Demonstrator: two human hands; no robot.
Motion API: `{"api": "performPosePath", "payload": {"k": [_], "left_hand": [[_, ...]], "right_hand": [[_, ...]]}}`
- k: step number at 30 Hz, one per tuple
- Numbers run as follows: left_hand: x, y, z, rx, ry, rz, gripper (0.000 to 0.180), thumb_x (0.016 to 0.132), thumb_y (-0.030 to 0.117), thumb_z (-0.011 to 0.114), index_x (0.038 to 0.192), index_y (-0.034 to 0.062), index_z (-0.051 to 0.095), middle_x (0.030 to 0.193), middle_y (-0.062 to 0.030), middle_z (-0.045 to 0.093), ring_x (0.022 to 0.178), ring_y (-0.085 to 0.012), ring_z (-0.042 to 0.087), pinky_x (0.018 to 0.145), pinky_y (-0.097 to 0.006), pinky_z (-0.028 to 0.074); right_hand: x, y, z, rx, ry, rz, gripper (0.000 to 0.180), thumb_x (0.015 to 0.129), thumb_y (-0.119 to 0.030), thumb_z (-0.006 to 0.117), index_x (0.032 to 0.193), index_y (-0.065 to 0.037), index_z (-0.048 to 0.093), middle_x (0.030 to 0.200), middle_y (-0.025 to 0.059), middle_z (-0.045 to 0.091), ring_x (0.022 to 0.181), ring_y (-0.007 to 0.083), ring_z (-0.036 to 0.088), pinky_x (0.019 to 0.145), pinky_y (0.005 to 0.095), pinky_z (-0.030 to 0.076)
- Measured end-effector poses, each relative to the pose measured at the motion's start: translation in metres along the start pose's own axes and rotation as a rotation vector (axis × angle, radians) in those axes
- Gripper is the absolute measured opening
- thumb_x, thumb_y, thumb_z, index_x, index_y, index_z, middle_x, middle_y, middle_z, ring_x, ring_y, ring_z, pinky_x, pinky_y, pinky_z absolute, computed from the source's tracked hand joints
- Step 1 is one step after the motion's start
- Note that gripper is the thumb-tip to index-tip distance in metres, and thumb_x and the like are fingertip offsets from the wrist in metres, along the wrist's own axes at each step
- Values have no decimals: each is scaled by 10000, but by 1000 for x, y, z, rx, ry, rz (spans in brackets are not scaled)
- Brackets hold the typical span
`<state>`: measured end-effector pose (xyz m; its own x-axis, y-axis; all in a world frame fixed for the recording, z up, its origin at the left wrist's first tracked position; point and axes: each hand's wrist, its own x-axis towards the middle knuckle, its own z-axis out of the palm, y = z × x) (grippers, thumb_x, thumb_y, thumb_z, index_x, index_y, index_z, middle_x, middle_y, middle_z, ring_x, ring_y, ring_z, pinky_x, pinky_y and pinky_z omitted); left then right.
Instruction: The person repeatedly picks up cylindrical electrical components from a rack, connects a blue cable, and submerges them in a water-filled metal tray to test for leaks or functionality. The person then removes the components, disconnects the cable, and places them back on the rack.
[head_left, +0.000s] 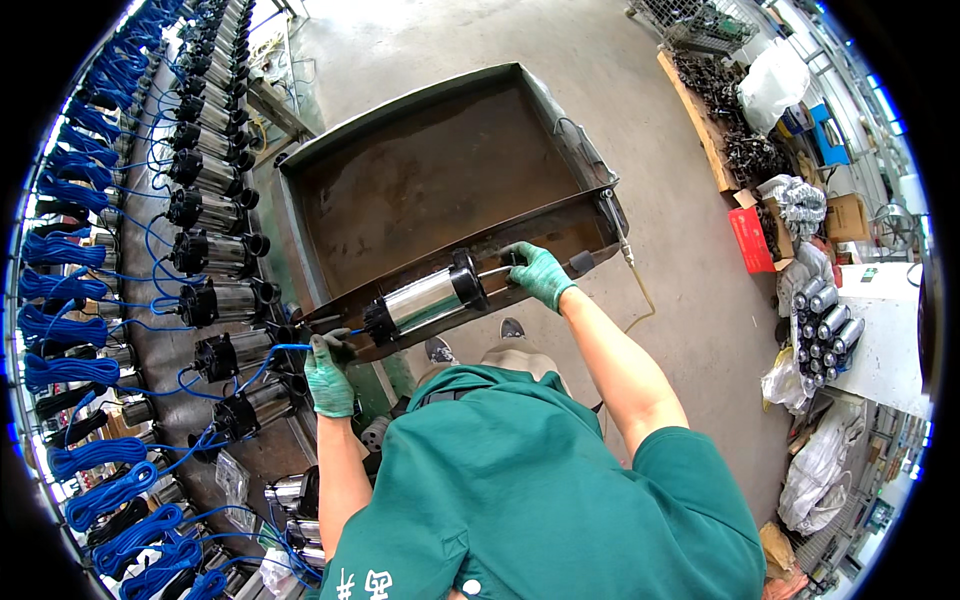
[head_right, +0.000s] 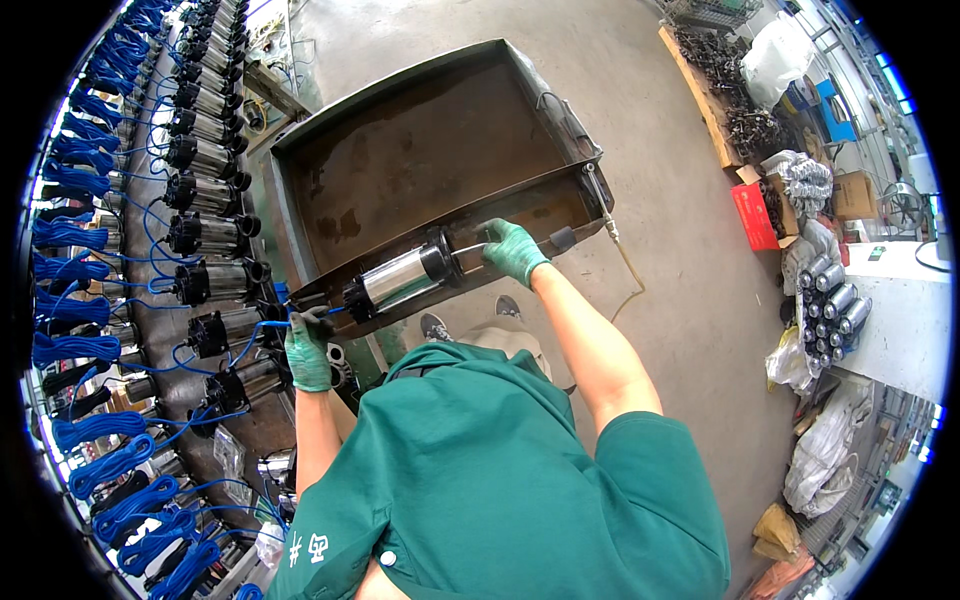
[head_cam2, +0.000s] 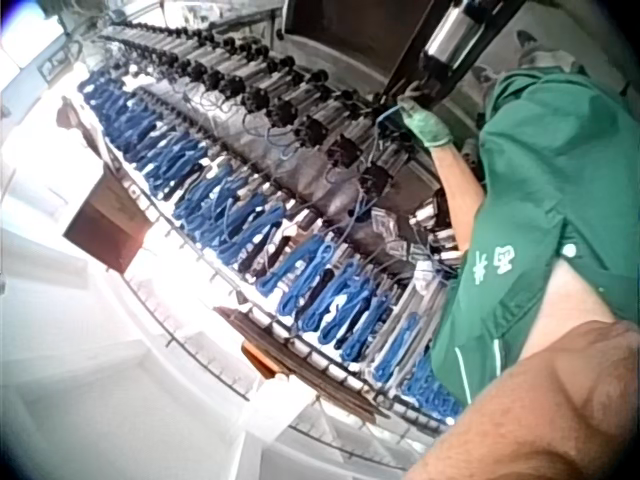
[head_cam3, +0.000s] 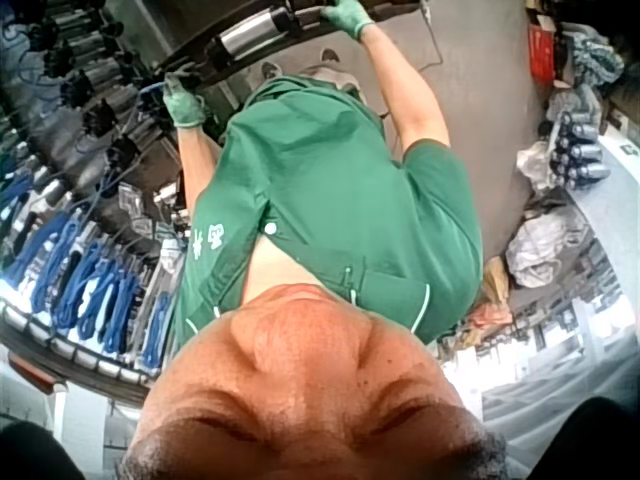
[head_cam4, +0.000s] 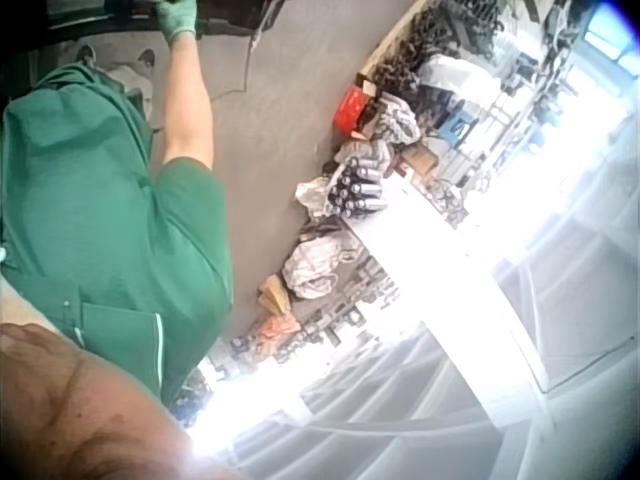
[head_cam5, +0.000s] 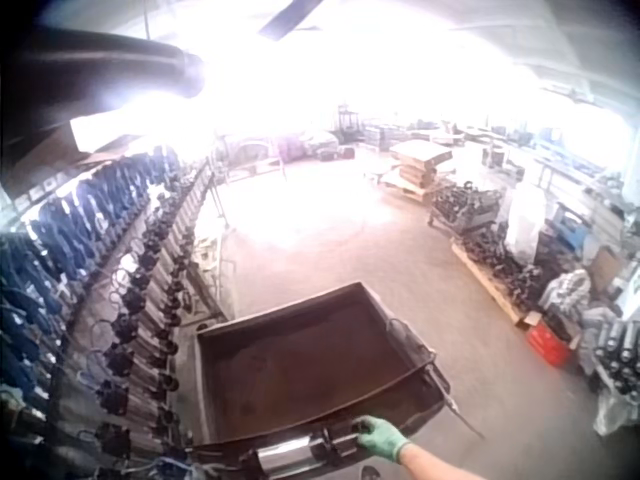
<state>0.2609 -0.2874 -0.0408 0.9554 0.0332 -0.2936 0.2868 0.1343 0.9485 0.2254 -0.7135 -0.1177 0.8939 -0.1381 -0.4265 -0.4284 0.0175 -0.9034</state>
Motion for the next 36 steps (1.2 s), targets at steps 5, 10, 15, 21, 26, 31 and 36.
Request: {"api": "performPosePath", "payload": {"k": [5, 10, 15, 21, 26, 31, 36], "left_hand": [[-13, 34, 11, 51, -6, 62, 481, 1106, 514, 554, 870, 94, 556, 883, -82, 685, 705, -154, 591, 667, -316, 483], [-42, 119, 34, -157, -257, 214, 477, 1105, 515, 540, 876, 97, 531, 886, -98, 620, 754, -233, 602, 709, -365, 509], [-57, 141, 89, -374, -445, 161, 505, 1092, 552, 519, 899, 86, 536, 939, -110, 635, 783, -259, 635, 741, -414, 551], [-55, 122, 136, -355, -523, 91, 466, 1093, 554, 510, 993, 112, 621, 1190, -152, 685, 921, -313, 684, 819, -449, 567], [-48, 118, 137, -377, -550, 69, 456, 1056, 564, 575, 1062, 119, 673, 1455, -200, 605, 1062, -349, 742, 847, -442, 637], [-47, 113, 136, -383, -606, 99, 453, 1054, 542, 597, 1079, 97, 680, 1534, -225, 543, 1035, -360, 753, 860, -459, 644], [-51, 116, 139, -356, -596, 99, 512, 1035, 565, 623, 1111, 60, 668, 1517, -266, 538, 966, -348, 766, 833, -442, 641]], "right_hand": [[-4, 12, -20, 284, 369, 78, 257, 934, 75, 594, 1163, 1, 684, 938, 67, 698, 771, 162, 698, 730, 335, 643], [-17, 30, -95, 717, 742, -19, 285, 934, 89, 562, 1170, -51, 640, 943, 113, 676, 754, 226, 699, 720, 374, 658], [14, 43, -138, 774, 1024, -43, 329, 937, 110, 528, 1208, -60, 605, 1007, 128, 669, 812, 242, 709, 758, 385, 665], [14, 59, -141, 80, 1027, 109, 305, 943, -27, 630, 1247, -35, 643, 950, 106, 701, 828, 225, 699, 765, 368, 613], [-25, 63, -137, -550, 1117, -14, 364, 875, -76, 677, 1234, -17, 690, 1101, 203, 720, 1011, 367, 714, 953, 476, 558], [-51, 41, -102, -341, 794, -114, 313, 943, -83, 683, 1253, -47, 707, 1148, 162, 729, 1010, 250, 709, 933, 381, 570], [-44, 36, -56, -324, 659, -73, 282, 980, -88, 667, 1256, -63, 717, 1122, 108, 782, 983, 194, 732, 919, 349, 582]]}}
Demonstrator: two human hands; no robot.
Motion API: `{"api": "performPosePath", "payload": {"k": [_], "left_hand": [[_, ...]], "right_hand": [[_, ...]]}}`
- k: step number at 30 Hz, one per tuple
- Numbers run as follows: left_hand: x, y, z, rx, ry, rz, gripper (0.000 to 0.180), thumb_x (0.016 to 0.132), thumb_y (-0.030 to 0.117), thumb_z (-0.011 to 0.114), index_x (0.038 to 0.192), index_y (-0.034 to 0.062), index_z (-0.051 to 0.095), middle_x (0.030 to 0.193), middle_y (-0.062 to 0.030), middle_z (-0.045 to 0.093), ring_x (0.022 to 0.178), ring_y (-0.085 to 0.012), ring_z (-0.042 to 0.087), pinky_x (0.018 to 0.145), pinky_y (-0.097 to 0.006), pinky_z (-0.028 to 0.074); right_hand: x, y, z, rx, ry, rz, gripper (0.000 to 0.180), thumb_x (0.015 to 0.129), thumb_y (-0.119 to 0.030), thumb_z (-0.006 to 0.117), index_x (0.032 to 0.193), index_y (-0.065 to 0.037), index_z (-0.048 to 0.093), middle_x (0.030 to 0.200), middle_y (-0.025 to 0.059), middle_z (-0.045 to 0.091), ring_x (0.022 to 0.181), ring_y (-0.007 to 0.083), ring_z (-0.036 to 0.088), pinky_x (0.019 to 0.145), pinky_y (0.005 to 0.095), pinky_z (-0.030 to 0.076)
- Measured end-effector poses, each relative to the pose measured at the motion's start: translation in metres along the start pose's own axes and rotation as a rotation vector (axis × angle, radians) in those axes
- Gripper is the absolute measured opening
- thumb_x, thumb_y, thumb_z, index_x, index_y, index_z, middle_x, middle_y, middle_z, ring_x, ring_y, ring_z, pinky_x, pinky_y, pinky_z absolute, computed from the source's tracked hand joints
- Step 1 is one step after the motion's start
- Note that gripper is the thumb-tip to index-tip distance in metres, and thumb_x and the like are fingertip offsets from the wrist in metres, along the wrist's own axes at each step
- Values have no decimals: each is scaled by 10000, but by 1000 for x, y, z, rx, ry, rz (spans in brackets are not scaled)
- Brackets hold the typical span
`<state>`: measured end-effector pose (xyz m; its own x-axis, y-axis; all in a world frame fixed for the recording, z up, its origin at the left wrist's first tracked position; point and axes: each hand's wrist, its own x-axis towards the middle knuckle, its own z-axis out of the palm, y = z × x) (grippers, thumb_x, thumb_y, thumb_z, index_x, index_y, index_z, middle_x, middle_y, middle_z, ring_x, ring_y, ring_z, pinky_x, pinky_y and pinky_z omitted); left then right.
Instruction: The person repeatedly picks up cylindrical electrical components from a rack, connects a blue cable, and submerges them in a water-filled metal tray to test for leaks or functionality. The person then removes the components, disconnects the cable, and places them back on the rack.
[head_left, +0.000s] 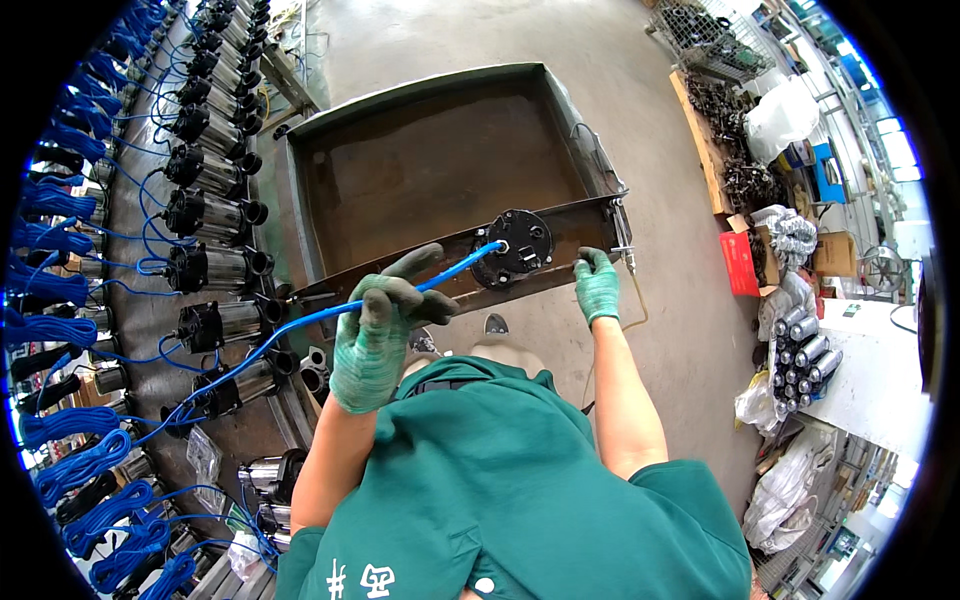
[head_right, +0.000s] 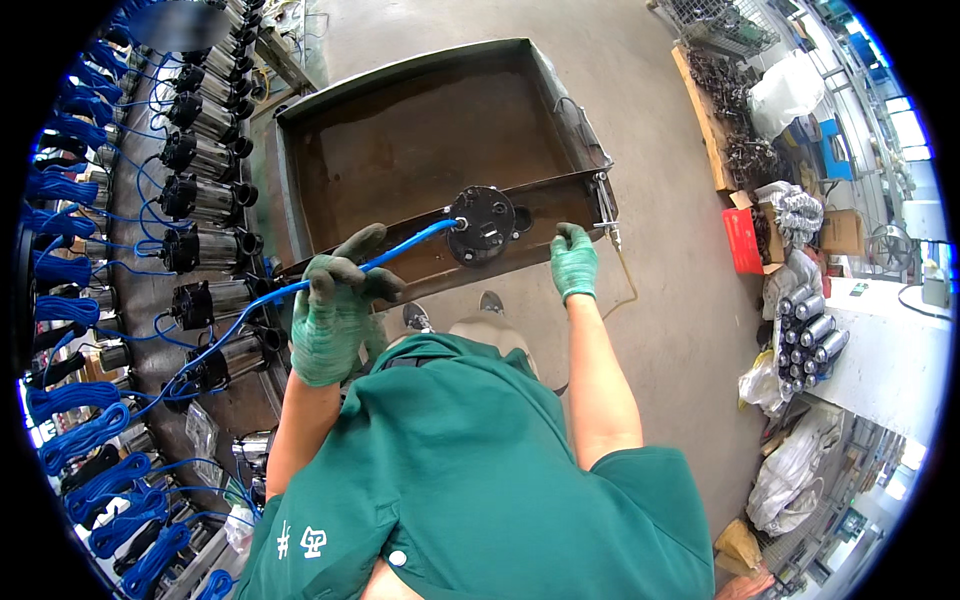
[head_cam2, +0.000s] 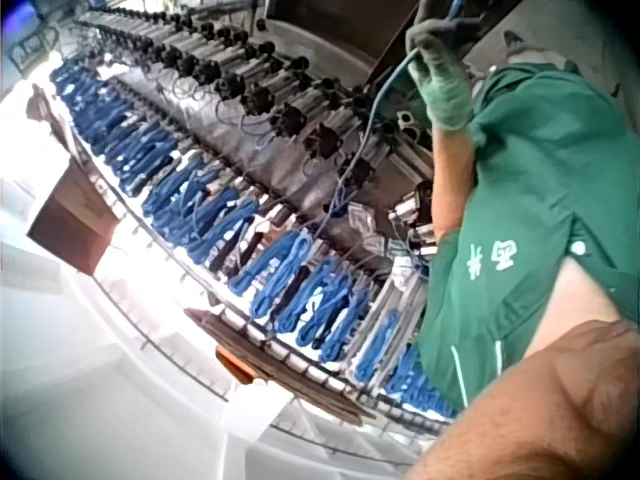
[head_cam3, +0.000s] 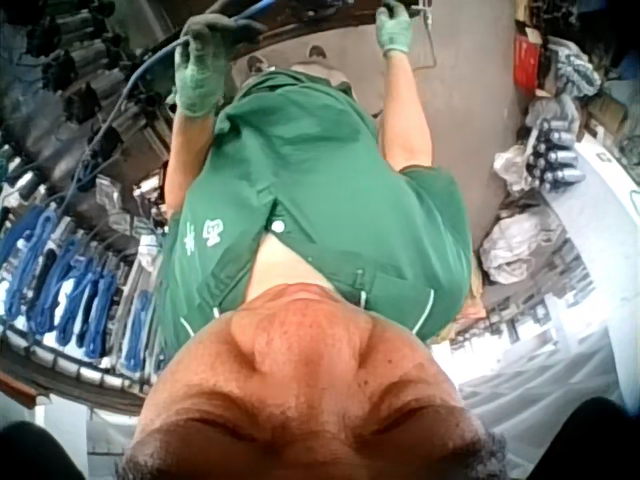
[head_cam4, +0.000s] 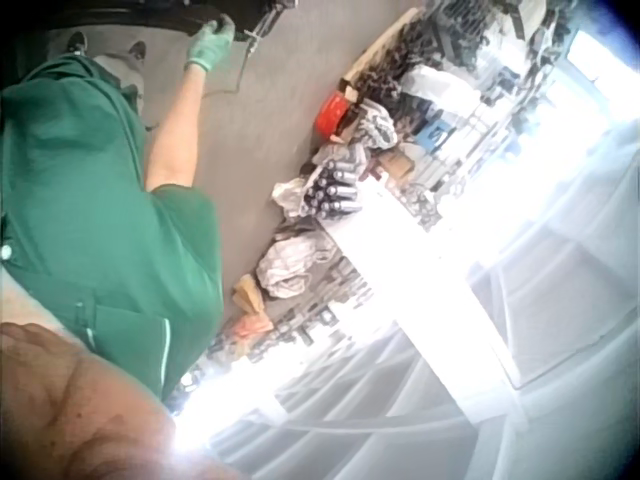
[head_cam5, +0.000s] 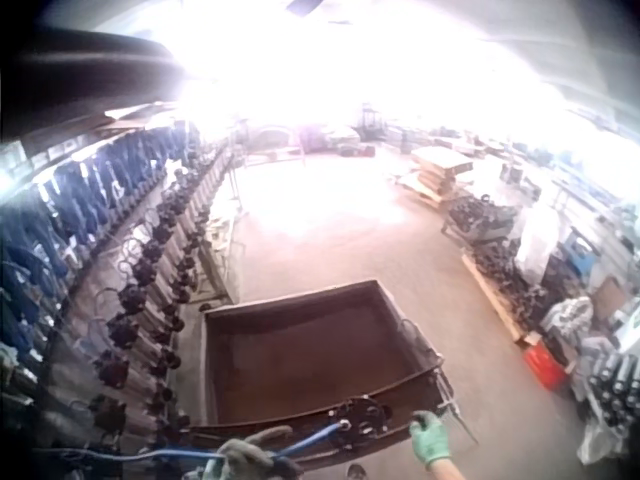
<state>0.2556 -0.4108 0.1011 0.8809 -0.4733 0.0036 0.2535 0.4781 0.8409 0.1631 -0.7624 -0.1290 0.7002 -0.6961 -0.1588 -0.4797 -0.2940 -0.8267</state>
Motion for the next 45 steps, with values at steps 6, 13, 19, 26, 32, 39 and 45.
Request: {"api": "performPosePath", "payload": {"k": [6, 13, 19, 26, 32, 39, 45], "left_hand": [[0, 8, -10, 1, -62, -53, 459, 1101, 466, 561, 1196, 24, 646, 1436, -280, 601, 1062, -298, 755, 924, -412, 626], [11, 19, -36, -75, 72, -65, 483, 1059, 504, 621, 1171, 37, 672, 1440, -250, 604, 988, -284, 756, 870, -417, 626], [-35, 54, -125, 144, 259, 48, 454, 1096, 474, 579, 1141, 32, 675, 1329, -255, 671, 896, -224, 742, 799, -355, 619], [-68, 21, -189, 622, 383, -35, 428, 1149, 400, 503, 1093, 35, 719, 1249, -118, 745, 972, -133, 661, 891, -309, 539], [-67, 44, -179, 508, 392, -4, 440, 1135, 427, 523, 1105, 31, 714, 1260, -130, 735, 960, -161, 680, 900, -324, 551], [-36, 59, -110, 85, 278, 103, 483, 1093, 494, 570, 1173, 33, 687, 1293, -227, 692, 929, -232, 725, 825, -357, 600], [15, 27, -16, 137, 196, -14, 539, 1066, 531, 596, 1212, 21, 695, 1334, -225, 695, 908, -229, 730, 797, -353, 595]], "right_hand": [[6, 4, 30, -21, -110, 65, 314, 986, -122, 674, 1291, -46, 693, 1171, 152, 762, 1039, 255, 731, 958, 378, 571], [52, -26, 43, 44, -244, 246, 318, 1035, -128, 640, 1343, -54, 672, 1234, 167, 748, 1011, 228, 723, 924, 381, 572], [6, -71, 46, -293, -89, -166, 313, 948, -127, 738, 1255, -68, 717, 1118, 151, 723, 944, 244, 703, 874, 375, 576], [-91, -174, 85, -241, -119, -433, 325, 852, -141, 821, 1133, -62, 679, 1089, 151, 644, 932, 323, 705, 853, 432, 582], [-76, -155, 71, -265, -124, -432, 320, 863, -122, 809, 1138, -33, 672, 1081, 160, 634, 912, 304, 687, 851, 406, 573], [-3, -82, 47, -226, -164, -159, 213, 945, -80, 744, 1150, -35, 707, 952, 98, 699, 798, 209, 678, 727, 346, 569], [69, 82, 74, -16, -102, -90, 158, 919, -71, 739, 1071, -26, 745, 1056, 227, 734, 988, 387, 725, 895, 448, 570]]}}
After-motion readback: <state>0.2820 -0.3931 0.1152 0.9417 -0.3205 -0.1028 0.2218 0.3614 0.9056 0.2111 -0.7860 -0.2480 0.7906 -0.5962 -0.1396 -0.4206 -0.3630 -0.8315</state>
